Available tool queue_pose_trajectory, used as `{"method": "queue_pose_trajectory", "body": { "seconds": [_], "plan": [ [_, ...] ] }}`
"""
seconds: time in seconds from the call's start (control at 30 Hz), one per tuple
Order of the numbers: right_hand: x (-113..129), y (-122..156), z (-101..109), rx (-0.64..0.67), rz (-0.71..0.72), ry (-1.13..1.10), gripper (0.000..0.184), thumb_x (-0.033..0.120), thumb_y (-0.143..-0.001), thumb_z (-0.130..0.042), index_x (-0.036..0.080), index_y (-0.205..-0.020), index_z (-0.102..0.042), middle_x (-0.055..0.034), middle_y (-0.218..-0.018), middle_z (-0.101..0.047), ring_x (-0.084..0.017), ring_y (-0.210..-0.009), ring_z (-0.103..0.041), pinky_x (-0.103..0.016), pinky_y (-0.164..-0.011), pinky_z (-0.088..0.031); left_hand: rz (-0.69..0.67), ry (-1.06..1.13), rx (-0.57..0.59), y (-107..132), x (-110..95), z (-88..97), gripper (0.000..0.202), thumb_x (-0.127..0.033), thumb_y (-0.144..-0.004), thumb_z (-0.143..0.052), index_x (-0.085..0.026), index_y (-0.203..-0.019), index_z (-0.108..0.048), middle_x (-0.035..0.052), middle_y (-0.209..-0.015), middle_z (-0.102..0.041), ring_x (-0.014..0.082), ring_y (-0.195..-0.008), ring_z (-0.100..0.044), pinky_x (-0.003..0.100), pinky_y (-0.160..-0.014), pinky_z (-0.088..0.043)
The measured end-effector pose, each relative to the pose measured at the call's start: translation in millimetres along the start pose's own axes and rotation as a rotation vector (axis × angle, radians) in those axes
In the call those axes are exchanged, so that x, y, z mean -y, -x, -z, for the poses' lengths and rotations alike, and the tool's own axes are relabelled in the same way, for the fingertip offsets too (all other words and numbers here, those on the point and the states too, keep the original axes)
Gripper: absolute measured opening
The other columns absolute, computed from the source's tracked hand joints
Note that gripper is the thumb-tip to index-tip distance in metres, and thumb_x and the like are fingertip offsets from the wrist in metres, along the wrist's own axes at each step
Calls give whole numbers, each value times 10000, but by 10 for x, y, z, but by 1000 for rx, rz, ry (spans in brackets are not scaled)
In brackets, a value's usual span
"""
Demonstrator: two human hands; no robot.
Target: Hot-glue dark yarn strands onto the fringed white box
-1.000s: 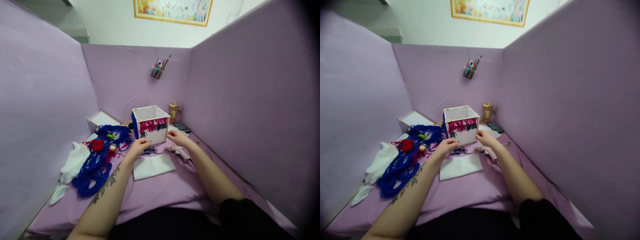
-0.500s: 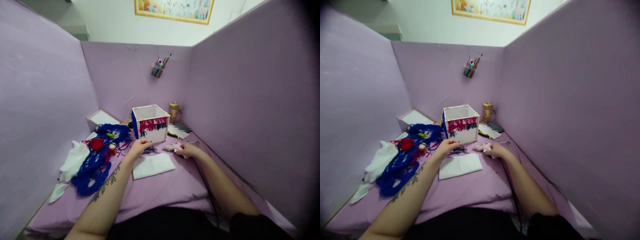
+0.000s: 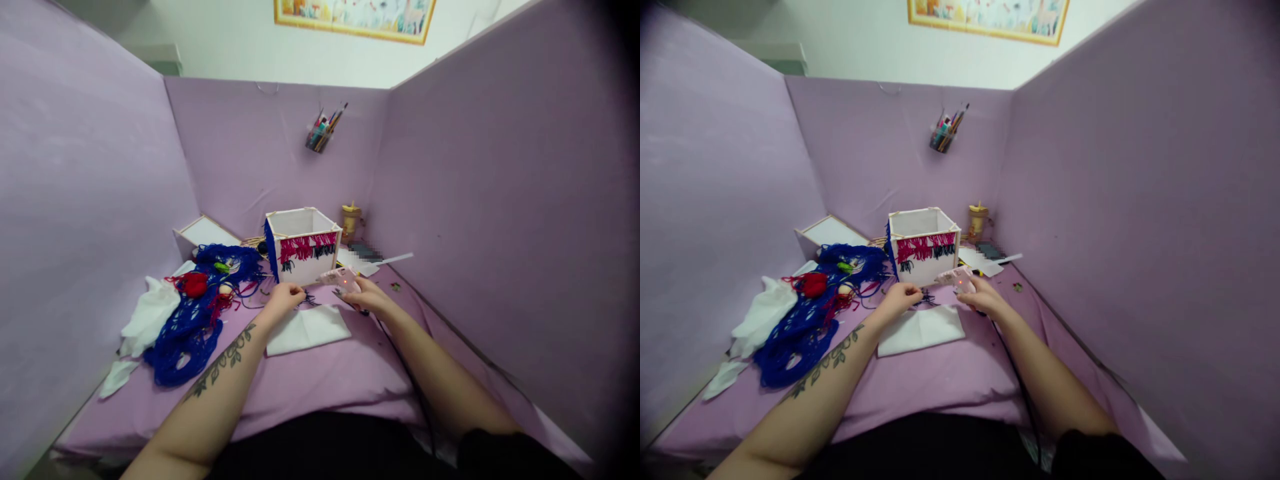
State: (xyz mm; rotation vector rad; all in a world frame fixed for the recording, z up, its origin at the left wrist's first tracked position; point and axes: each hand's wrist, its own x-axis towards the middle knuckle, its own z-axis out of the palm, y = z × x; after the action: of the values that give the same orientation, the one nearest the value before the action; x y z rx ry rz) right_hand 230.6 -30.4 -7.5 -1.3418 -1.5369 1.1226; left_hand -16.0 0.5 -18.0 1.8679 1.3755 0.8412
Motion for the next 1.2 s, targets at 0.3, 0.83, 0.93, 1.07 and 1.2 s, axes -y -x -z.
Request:
{"method": "queue_pose_trajectory", "body": {
  "seconds": [0.3, 0.83, 0.93, 1.07, 1.2],
  "plan": [
    [-50, -4, -89, 87, -61, -20, 266, 367, -659, -650, 152, -812, -616, 38, -470, -496, -102, -424, -426, -218, -425, -288, -80, -96, -49, 14, -11, 8, 235, -313, -728, -545, -131, -692, -690, 48, -649, -659, 151, -601, -559, 239, -544, -366],
    [-147, -27, -124, 94, -99, 76, 242, 396, -692, -641, 167, -707, -566, 16, -514, -525, -111, -458, -456, -223, -435, -327, -182, -491, -140, 133, -226, 31, 214, -277, -805, -538, -184, -796, -730, 54, -823, -706, 171, -771, -589, 252, -643, -361],
    [-138, -22, -123, 104, -94, 96, 247, 402, -693, -632, 164, -689, -563, 16, -505, -522, -110, -454, -450, -226, -438, -324, -192, -508, -163, 144, -235, 31, 208, -278, -809, -539, -190, -794, -726, 52, -823, -700, 170, -775, -583, 250, -646, -355],
    [-142, -26, -123, 115, -79, 89, 251, 411, -696, -627, 170, -678, -561, 21, -491, -516, -108, -442, -442, -227, -436, -319, -193, -504, -157, 142, -233, 37, 212, -285, -812, -538, -189, -795, -726, 59, -815, -693, 177, -779, -580, 254, -657, -358],
    [-157, -33, -123, 108, -69, 75, 252, 416, -688, -637, 177, -668, -561, 22, -483, -512, -111, -439, -442, -229, -430, -316, -174, -507, -143, 138, -237, 42, 225, -299, -817, -534, -191, -810, -731, 66, -834, -694, 186, -790, -582, 256, -662, -365]
  ]
}}
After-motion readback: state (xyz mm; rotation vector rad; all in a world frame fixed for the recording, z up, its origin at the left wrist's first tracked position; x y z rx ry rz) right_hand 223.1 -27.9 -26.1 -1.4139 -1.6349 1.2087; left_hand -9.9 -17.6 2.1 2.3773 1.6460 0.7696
